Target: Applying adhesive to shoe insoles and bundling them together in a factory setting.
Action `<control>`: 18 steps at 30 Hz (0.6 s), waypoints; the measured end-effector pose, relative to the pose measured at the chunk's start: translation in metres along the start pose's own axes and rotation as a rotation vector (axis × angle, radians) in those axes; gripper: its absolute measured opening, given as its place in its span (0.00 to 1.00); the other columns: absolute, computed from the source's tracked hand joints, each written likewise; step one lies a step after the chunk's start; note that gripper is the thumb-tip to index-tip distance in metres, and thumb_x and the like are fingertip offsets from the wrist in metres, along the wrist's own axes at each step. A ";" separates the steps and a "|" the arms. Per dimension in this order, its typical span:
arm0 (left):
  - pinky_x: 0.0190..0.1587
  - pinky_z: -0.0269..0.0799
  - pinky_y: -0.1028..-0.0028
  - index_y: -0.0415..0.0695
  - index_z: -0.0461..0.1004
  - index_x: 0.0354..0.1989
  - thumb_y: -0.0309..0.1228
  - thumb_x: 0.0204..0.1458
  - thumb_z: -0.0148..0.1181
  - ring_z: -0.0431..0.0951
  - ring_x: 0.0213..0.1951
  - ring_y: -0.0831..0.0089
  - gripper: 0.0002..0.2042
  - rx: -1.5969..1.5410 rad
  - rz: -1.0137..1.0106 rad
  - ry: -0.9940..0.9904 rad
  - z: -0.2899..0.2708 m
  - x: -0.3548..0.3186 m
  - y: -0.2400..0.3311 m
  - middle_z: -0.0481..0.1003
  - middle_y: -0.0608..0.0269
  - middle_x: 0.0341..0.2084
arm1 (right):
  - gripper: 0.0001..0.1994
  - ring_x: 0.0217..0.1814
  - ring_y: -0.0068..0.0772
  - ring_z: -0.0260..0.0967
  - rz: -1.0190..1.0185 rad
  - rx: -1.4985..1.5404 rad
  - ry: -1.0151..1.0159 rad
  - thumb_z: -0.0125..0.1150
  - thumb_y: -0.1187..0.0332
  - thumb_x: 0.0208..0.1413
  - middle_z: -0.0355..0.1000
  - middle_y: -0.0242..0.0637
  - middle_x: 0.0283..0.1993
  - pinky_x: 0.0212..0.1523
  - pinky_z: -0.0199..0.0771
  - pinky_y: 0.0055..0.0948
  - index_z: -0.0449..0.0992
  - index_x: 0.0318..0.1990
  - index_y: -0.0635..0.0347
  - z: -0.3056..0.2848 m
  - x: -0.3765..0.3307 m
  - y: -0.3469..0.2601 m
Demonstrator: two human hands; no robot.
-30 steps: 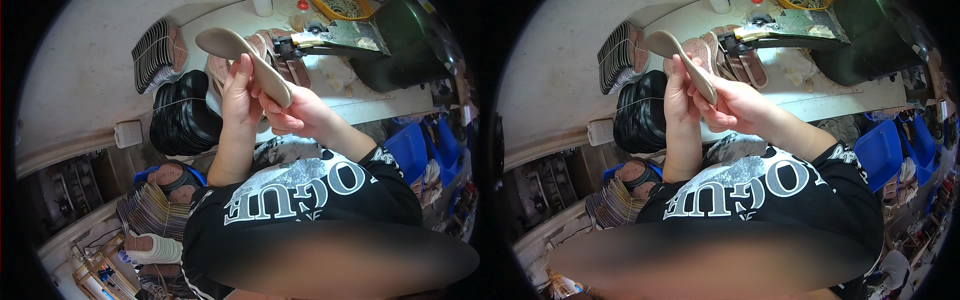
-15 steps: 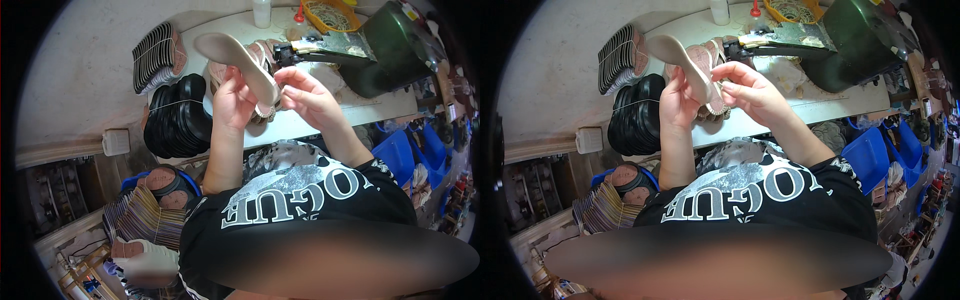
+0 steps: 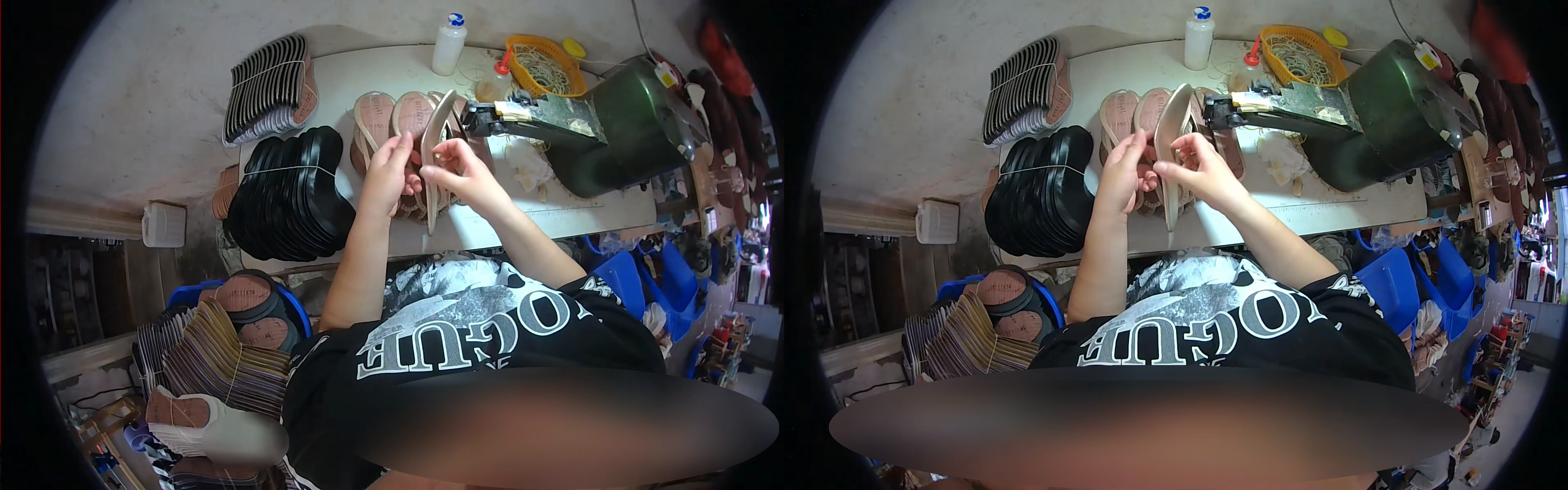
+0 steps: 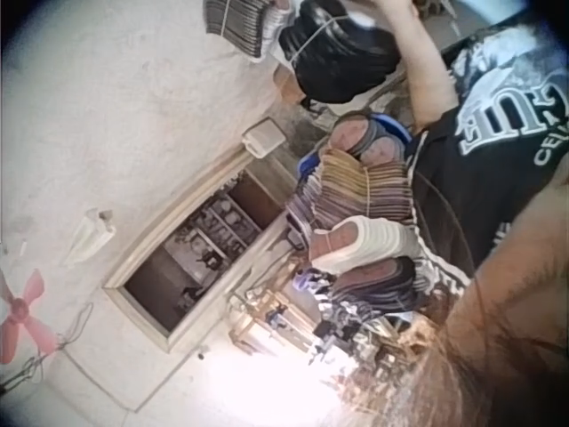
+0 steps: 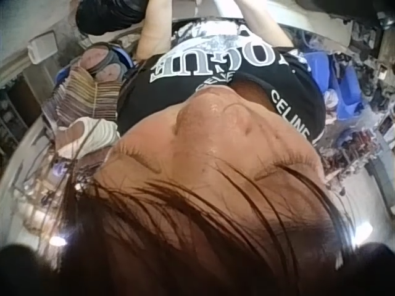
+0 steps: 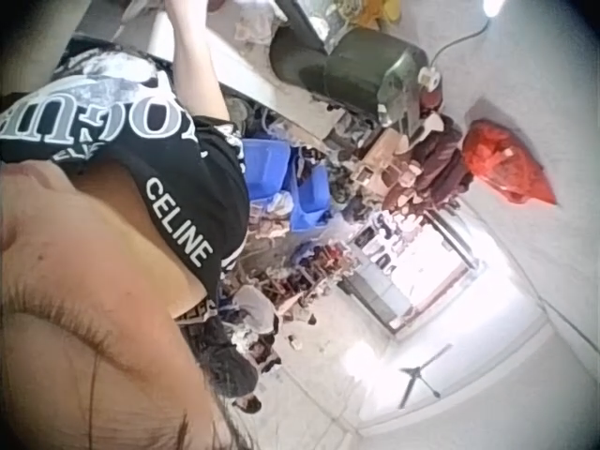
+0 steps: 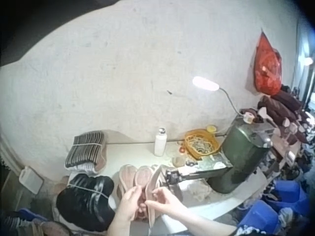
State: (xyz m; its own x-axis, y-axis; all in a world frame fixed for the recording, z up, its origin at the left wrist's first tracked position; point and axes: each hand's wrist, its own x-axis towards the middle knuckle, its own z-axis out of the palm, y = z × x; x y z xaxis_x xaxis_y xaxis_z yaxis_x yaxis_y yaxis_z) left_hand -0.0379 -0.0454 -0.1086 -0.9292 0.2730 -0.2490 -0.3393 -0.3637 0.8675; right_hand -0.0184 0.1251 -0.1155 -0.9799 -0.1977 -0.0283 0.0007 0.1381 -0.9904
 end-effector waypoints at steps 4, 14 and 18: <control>0.22 0.68 0.83 0.40 0.70 0.48 0.40 0.64 0.46 0.72 0.21 0.81 0.16 -0.034 0.008 -0.129 -0.017 -0.007 -0.005 0.71 0.67 0.24 | 0.26 0.47 0.33 0.70 -0.113 -0.225 -0.016 0.70 0.62 0.49 0.67 0.43 0.46 0.44 0.73 0.27 0.65 0.50 0.66 0.015 -0.011 -0.028; 0.60 0.59 0.68 0.32 0.58 0.62 0.41 0.53 0.61 0.62 0.61 0.61 0.33 0.468 0.299 0.407 -0.047 0.014 -0.008 0.60 0.47 0.60 | 0.28 0.51 0.45 0.70 -0.266 -0.383 0.064 0.63 0.72 0.51 0.69 0.52 0.51 0.51 0.72 0.34 0.62 0.59 0.66 0.019 0.011 -0.016; 0.66 0.49 0.65 0.28 0.38 0.67 0.39 0.48 0.65 0.50 0.67 0.56 0.47 0.088 0.178 0.470 -0.053 0.026 -0.043 0.46 0.38 0.66 | 0.38 0.61 0.55 0.59 -0.410 -0.876 0.148 0.66 0.52 0.49 0.63 0.56 0.57 0.63 0.51 0.52 0.60 0.60 0.69 0.003 -0.012 -0.008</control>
State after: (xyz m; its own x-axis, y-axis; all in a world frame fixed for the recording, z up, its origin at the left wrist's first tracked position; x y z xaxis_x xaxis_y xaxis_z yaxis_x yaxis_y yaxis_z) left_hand -0.0553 -0.0702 -0.1753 -0.9437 -0.2235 -0.2437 -0.1753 -0.2867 0.9419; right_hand -0.0064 0.1229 -0.1072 -0.8862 -0.2755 0.3725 -0.4356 0.7695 -0.4670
